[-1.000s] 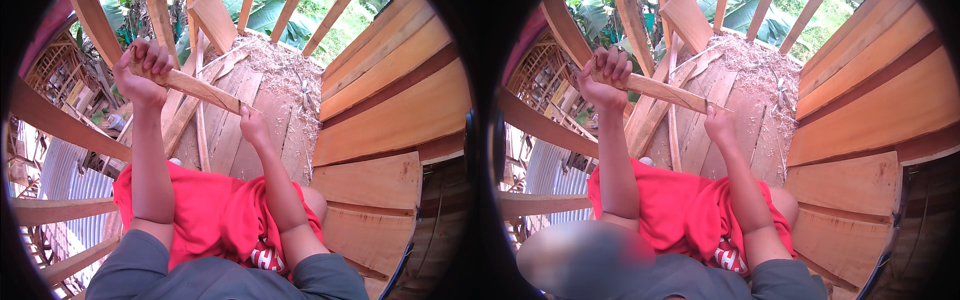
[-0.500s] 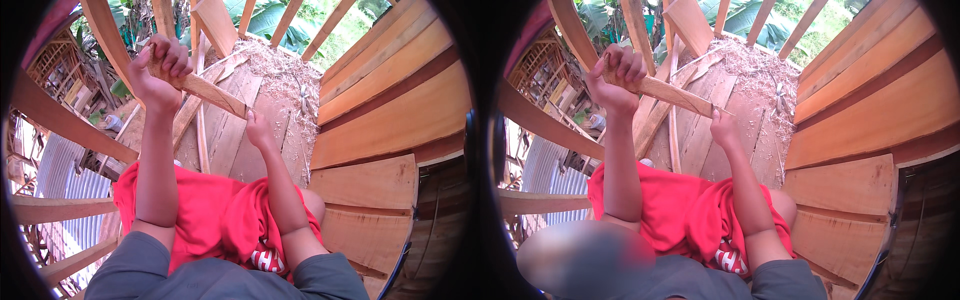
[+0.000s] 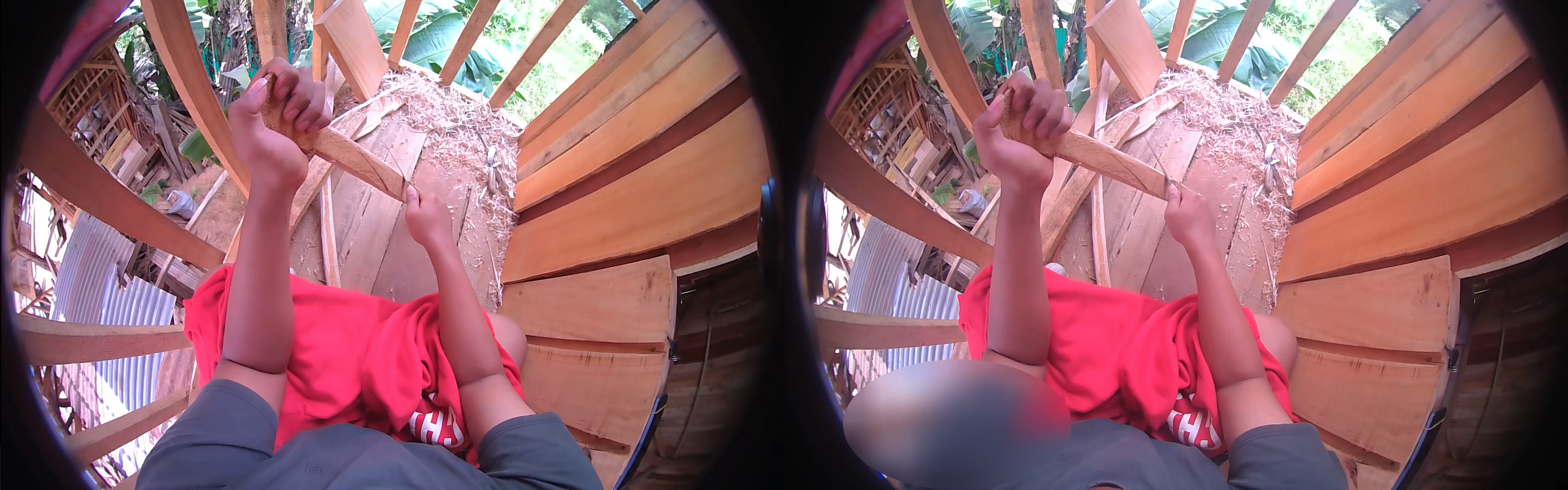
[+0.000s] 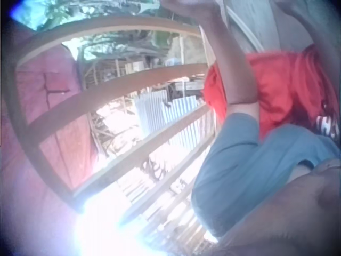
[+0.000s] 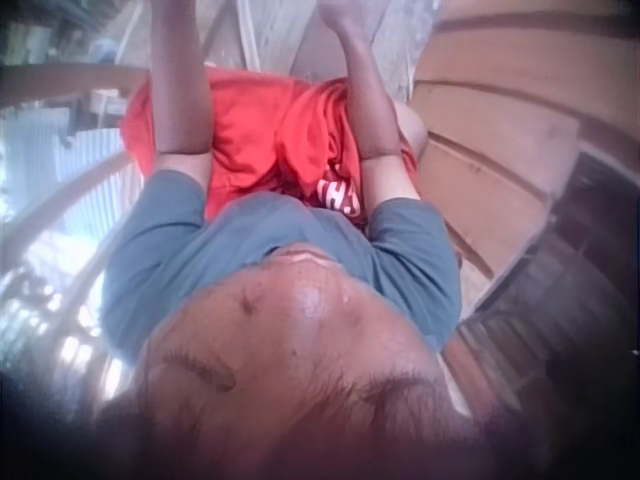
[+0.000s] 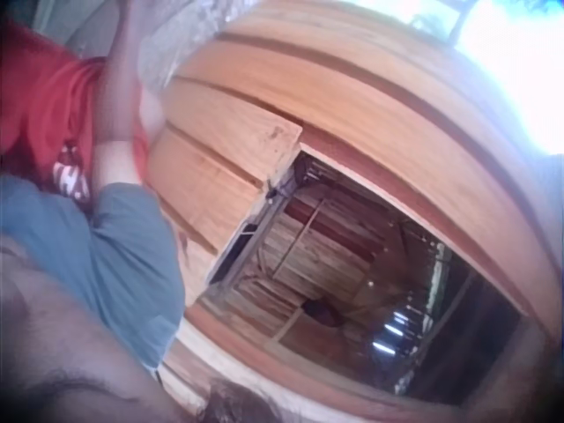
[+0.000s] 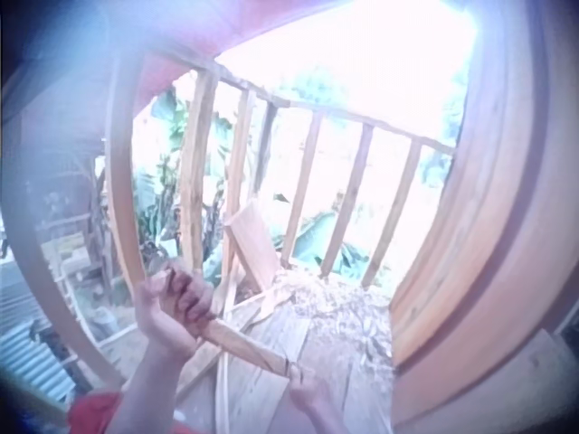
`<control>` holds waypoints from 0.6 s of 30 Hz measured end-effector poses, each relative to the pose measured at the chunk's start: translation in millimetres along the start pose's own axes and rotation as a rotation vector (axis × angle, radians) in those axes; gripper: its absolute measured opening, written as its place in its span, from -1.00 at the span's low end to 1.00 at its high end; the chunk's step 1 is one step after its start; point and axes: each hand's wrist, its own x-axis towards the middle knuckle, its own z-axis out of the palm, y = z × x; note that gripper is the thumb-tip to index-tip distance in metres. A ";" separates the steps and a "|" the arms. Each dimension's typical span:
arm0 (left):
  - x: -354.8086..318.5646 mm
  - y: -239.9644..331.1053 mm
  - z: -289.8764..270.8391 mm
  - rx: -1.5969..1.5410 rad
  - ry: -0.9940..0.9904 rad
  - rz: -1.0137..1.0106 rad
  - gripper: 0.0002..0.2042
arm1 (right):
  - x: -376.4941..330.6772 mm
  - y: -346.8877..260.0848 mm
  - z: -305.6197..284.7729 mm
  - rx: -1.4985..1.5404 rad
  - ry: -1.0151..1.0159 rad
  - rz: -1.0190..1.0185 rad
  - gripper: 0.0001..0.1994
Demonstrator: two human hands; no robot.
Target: The person is carving a piece of wood using a knife. They hold the wood in their left hand and use the knife in their right hand to shave off thin layers, shaping the wood into a pointed form. Wood shavings accumulate on the floor around them.
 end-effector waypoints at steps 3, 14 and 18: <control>-5.8 -2.7 8.5 0.001 -0.015 -0.020 -0.70 | -2.3 21.3 9.9 0.055 0.021 0.030 -0.56; -9.5 -2.7 18.7 0.036 -0.055 -0.019 -0.68 | -4.6 -1.8 -10.1 -0.041 -0.012 0.082 -0.55; -11.3 -6.5 30.4 0.060 -0.081 -0.016 -0.67 | -6.0 43.5 4.8 -0.092 0.001 0.184 -0.55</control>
